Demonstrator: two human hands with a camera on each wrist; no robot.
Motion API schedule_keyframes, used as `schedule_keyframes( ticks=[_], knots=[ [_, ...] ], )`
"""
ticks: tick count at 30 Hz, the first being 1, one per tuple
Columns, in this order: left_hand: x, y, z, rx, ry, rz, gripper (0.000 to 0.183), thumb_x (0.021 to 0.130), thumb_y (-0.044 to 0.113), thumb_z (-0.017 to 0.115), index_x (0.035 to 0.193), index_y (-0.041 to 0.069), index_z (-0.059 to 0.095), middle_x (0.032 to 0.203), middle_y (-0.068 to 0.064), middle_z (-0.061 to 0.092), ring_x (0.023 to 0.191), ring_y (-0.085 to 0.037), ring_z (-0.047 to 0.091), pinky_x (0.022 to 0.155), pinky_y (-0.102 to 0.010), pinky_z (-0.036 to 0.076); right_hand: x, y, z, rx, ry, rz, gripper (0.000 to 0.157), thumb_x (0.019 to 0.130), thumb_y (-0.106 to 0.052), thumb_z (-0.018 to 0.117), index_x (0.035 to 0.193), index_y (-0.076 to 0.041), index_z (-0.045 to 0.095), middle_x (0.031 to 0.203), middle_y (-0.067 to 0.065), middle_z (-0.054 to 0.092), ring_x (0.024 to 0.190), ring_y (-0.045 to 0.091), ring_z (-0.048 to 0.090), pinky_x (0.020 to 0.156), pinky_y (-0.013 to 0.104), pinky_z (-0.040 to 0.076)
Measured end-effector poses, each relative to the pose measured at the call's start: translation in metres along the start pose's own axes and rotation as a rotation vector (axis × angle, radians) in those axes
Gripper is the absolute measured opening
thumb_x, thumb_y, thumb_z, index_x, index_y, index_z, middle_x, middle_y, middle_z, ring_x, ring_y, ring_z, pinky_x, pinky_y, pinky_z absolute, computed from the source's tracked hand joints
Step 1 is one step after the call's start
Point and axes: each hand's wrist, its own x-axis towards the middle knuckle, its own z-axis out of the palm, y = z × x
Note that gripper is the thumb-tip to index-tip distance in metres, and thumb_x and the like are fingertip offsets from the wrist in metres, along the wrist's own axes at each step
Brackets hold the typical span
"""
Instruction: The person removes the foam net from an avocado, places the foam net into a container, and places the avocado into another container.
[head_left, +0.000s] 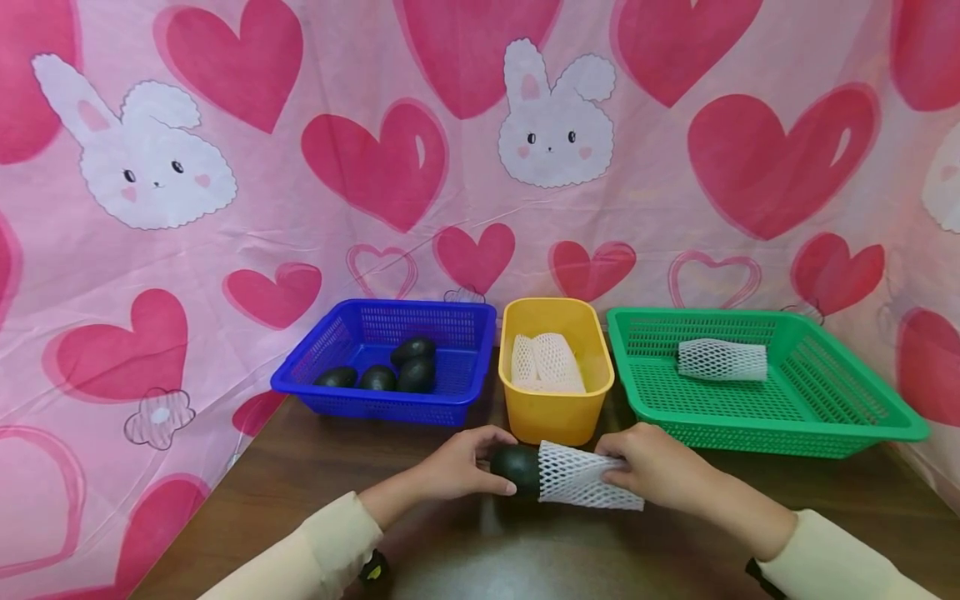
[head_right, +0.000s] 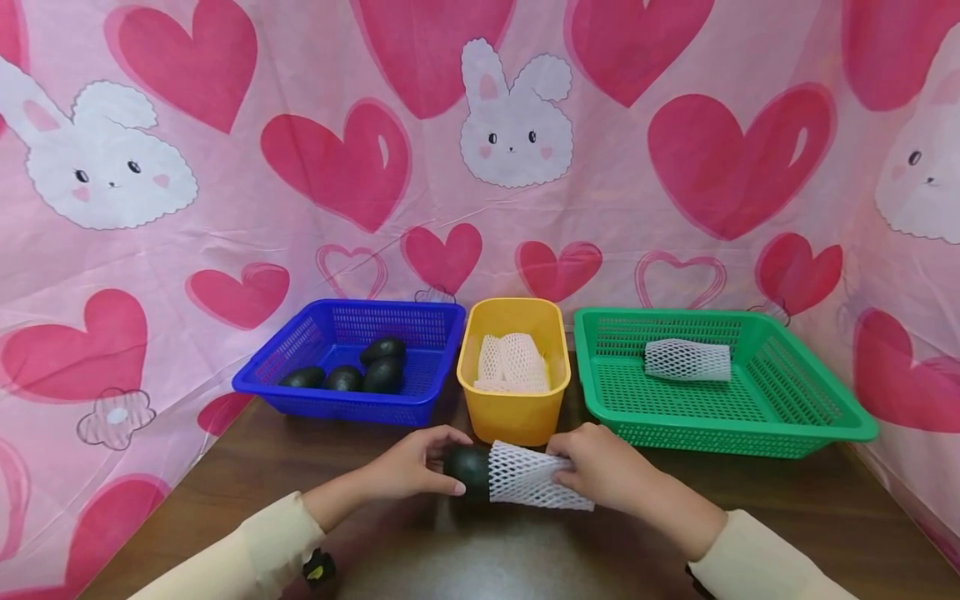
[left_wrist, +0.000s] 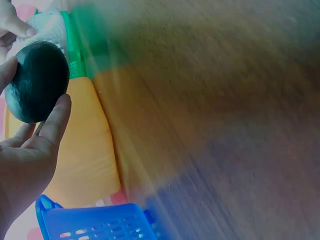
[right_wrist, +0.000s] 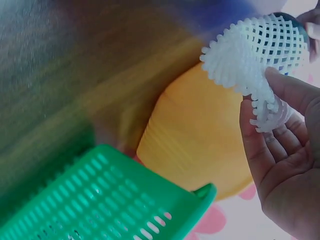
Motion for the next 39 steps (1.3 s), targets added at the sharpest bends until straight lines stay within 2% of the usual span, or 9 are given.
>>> schedule_keyframes(
  ticks=[8,15,22,27,31,39],
  knots=[
    [-0.003,-0.003,-0.008,0.016,0.020,0.026,0.049,0.078,0.013,0.082,0.121,0.009,0.059,0.109,0.000,0.065,0.096,-0.014,0.064,0.081,-0.027,0.053,-0.007,-0.002,-0.020,-0.024,-0.007,0.046,0.012,0.082,-0.018,0.079,0.086,-0.020,0.068,0.074,-0.020,0.058,0.063,0.000,0.050,0.056,0.024,0.047],
    [-0.009,-0.003,-0.013,0.022,0.040,0.035,0.049,0.078,0.011,0.082,0.121,0.005,0.058,0.110,-0.004,0.065,0.099,-0.015,0.063,0.081,-0.027,0.053,-0.012,-0.005,-0.041,-0.006,0.040,0.056,0.012,0.081,-0.020,0.079,0.087,-0.020,0.069,0.067,-0.019,0.054,0.060,0.002,0.045,0.052,0.023,0.042],
    [-0.013,-0.002,-0.014,0.002,0.056,0.019,0.051,0.078,0.008,0.082,0.122,0.002,0.057,0.109,-0.006,0.065,0.096,-0.016,0.063,0.080,-0.028,0.053,-0.010,-0.009,-0.059,0.045,0.082,0.066,0.012,0.080,-0.023,0.080,0.085,-0.019,0.070,0.068,-0.018,0.058,0.060,0.003,0.050,0.052,0.023,0.046],
    [-0.014,-0.002,-0.014,-0.005,0.054,0.014,0.051,0.078,0.009,0.082,0.122,0.003,0.057,0.110,-0.005,0.065,0.097,-0.016,0.063,0.079,-0.027,0.053,-0.004,-0.013,-0.072,-0.006,0.151,0.104,0.014,0.079,-0.022,0.081,0.084,-0.018,0.069,0.068,-0.016,0.060,0.059,0.004,0.052,0.055,0.025,0.046],
    [-0.015,-0.003,-0.015,0.005,0.052,0.013,0.051,0.078,0.010,0.082,0.122,0.003,0.058,0.111,-0.005,0.064,0.098,-0.016,0.062,0.080,-0.027,0.053,0.005,-0.017,-0.081,-0.038,0.197,0.186,0.016,0.079,-0.021,0.082,0.086,-0.015,0.069,0.070,-0.011,0.062,0.061,0.009,0.053,0.056,0.026,0.048],
    [-0.016,-0.001,-0.016,0.002,0.057,0.020,0.051,0.078,0.010,0.082,0.122,0.002,0.057,0.111,-0.006,0.064,0.096,-0.016,0.063,0.078,-0.028,0.053,0.035,-0.016,-0.093,-0.060,0.306,0.235,0.022,0.081,-0.021,0.080,0.091,-0.005,0.069,0.076,0.000,0.068,0.062,0.013,0.058,0.052,0.027,0.050]
  ],
)
